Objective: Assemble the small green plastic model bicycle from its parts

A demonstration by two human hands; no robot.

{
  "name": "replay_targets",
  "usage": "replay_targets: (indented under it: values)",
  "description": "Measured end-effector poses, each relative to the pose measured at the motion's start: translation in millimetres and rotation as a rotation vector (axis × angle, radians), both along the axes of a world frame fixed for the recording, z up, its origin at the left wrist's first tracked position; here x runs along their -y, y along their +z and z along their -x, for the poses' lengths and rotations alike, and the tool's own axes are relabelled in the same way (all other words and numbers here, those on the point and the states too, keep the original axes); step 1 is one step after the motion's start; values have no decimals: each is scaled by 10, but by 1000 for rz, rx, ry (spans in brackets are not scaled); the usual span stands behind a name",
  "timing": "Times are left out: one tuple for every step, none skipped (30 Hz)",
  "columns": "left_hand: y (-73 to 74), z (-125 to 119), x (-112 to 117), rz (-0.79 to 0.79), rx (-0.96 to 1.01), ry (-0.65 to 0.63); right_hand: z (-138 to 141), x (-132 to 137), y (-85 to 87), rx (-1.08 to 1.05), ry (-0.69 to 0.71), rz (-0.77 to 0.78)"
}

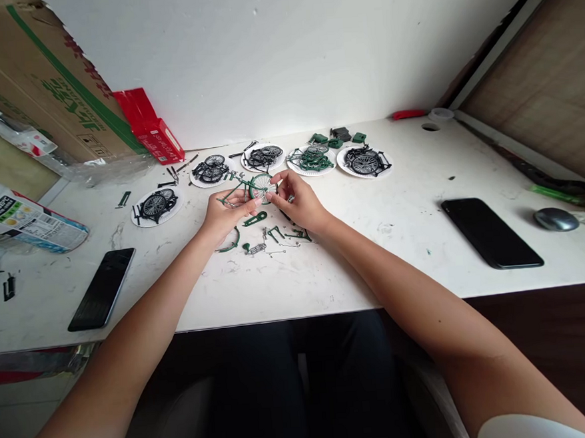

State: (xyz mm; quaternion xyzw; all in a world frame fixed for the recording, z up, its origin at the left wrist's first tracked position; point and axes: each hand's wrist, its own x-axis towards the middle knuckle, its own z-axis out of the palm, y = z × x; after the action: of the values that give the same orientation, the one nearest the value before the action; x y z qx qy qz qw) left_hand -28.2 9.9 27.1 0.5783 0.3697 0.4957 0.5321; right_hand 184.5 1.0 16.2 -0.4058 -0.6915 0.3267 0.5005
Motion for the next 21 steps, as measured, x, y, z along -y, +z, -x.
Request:
replay_targets:
  values:
    - [15,-5,9,5,-2,6,1,6,2,-6,-6,6]
    - [27,-8,16,8,-4,9,2,14,7,-8,-15,16]
    - [36,-10,21,9,-5,12,4,22,14,-7,-26,28]
    - [40,-10,24,8,-8,14,6,29,20,-4,-35,41]
    - [41,-8,24,6,-11,16,7,34,25,2,-42,54]
    - [39,-5,22,4,-16,16,7,37,28,8,-46,63]
    - [35,-1,18,1,-21,14,7,38,28,12,-49,67]
    - [30,2,14,-3,-25,12,7,36,26,15,-49,67]
    - [25,5,9,-5,-28,8,5,33,23,17,-49,65]
    - [21,7,6,-6,-31,4,4,30,20,18,-49,64]
    - [19,8,4,-6,-33,2,2,28,18,18,-49,65]
    - [19,7,4,-5,-34,3,0,29,19,18,-49,68]
    - [20,6,5,-4,-35,5,-1,31,22,19,-50,73]
    - [22,5,6,-2,-35,7,-1,35,26,20,-52,76]
    - [23,4,8,0,-34,11,-1,40,32,21,-53,79]
    - [23,3,8,2,-34,13,0,45,38,21,-54,80]
    - [22,3,7,3,-33,14,1,51,43,21,-56,80]
    - [19,4,5,2,-31,16,3,56,47,21,-57,81]
    - [14,5,1,-2,-30,16,4,60,49,21,-58,83]
    - [9,8,-5,-8,-31,19,5,64,49,22,-58,84]
    - [3,11,-12,-14,-32,23,4,67,48,25,-58,84]
